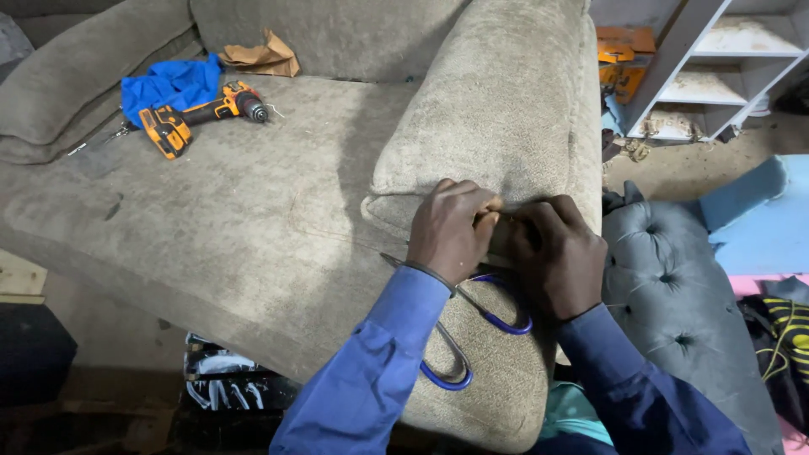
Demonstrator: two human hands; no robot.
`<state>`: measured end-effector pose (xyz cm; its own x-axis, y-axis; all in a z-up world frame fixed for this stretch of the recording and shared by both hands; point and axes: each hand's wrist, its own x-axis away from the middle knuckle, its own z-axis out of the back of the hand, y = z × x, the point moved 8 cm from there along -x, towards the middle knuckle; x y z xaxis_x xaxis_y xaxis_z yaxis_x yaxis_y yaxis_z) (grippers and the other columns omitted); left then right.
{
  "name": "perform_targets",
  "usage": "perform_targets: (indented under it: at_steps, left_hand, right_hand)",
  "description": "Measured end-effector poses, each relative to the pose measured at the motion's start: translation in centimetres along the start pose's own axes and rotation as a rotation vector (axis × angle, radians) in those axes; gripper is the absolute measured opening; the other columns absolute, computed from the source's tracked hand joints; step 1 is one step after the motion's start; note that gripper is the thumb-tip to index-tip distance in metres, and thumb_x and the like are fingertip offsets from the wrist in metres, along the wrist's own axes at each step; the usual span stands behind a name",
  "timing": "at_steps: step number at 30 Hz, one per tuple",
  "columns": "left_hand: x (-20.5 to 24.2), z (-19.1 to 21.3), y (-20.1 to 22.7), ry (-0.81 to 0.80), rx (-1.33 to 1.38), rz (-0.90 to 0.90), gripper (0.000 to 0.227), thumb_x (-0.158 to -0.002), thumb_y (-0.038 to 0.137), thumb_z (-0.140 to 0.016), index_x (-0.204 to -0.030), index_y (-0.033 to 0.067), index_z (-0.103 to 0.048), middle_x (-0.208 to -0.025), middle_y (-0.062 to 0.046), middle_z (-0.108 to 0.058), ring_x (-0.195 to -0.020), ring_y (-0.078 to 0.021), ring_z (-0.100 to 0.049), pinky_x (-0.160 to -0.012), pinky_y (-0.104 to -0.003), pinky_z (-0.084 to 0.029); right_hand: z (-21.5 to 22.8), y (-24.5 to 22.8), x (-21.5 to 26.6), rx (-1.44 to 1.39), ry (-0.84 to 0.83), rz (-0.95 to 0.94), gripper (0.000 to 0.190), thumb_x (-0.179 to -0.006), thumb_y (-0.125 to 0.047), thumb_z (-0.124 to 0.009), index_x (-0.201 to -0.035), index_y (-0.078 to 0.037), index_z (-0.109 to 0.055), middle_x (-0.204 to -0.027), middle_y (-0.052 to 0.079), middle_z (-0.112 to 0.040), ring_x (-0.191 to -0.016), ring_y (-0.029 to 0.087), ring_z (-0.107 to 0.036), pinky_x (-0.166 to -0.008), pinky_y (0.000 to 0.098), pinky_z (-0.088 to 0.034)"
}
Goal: Hand-stitching the fabric of a sofa armrest using a needle and thread during a reupholstery task.
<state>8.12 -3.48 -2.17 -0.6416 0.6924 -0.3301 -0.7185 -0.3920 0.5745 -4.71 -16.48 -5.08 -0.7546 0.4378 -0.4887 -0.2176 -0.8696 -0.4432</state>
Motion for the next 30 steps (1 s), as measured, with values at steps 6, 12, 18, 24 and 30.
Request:
perform_targets:
  at_steps: [6,12,18,24,30]
  left_hand:
    - [-0.2,1.0,0.9,-0.015,-0.017,-0.006,0.010,-0.093,0.028,-0.086,-0.100,0.0209,-0.083,-0.087,-0.006,-0.078,-0.098,-0.0365,-0.079,-0.085,-0.052,-0.067]
    - [-0.8,1.8,1.9,-0.053,-0.009,0.142,0.016,-0.085,0.029,-0.090,-0.093,0.0163,-0.086,-0.083,-0.006,-0.078,-0.097,-0.0395,-0.080,-0.085,-0.057,-0.067]
    - [-0.8,-0.1,0.2,0.061,-0.067,0.184,0.014,-0.081,0.016,-0.090,-0.080,0.0236,-0.078,-0.077,-0.001,-0.071,-0.093,-0.0355,-0.078,-0.081,-0.054,-0.069]
    - [-0.8,0.4,1.8,0.071,-0.101,0.147,0.019,-0.077,0.004,-0.086,-0.085,0.0162,-0.074,-0.081,-0.006,-0.073,-0.096,-0.0417,-0.078,-0.086,-0.058,-0.067]
    - [-1.2,-1.4,1.4,0.120,-0.145,0.111,0.020,-0.079,0.001,-0.083,-0.084,0.0134,-0.067,-0.085,-0.010,-0.073,-0.097,-0.0448,-0.077,-0.085,-0.057,-0.066]
  right_hand:
    - [0.4,-0.5,-0.5,-0.058,-0.042,0.002,0.017,-0.104,-0.034,-0.084,-0.120,-0.037,-0.079,-0.107,-0.001,-0.070,-0.082,0.045,-0.076,-0.073,0.0548,-0.065]
    - [2.5,-2.9,-1.2,-0.119,-0.042,0.039,0.018,-0.103,-0.019,-0.084,-0.120,-0.023,-0.081,-0.107,0.013,-0.073,-0.080,0.061,-0.069,-0.071,0.0708,-0.063]
    - [1.0,-1.3,-0.7,-0.046,-0.033,0.004,0.013,-0.104,-0.032,-0.085,-0.117,-0.034,-0.082,-0.106,0.000,-0.073,-0.081,0.045,-0.076,-0.075,0.0557,-0.065]
    - [1.0,-1.3,-0.7,-0.092,-0.028,-0.006,0.013,-0.105,-0.030,-0.085,-0.117,-0.031,-0.083,-0.108,-0.001,-0.073,-0.082,0.045,-0.077,-0.075,0.0520,-0.066]
    - [0.9,-1.3,-0.7,-0.054,-0.062,-0.004,0.019,-0.101,-0.031,-0.087,-0.119,-0.032,-0.083,-0.110,0.000,-0.073,-0.084,0.045,-0.077,-0.077,0.0534,-0.066]
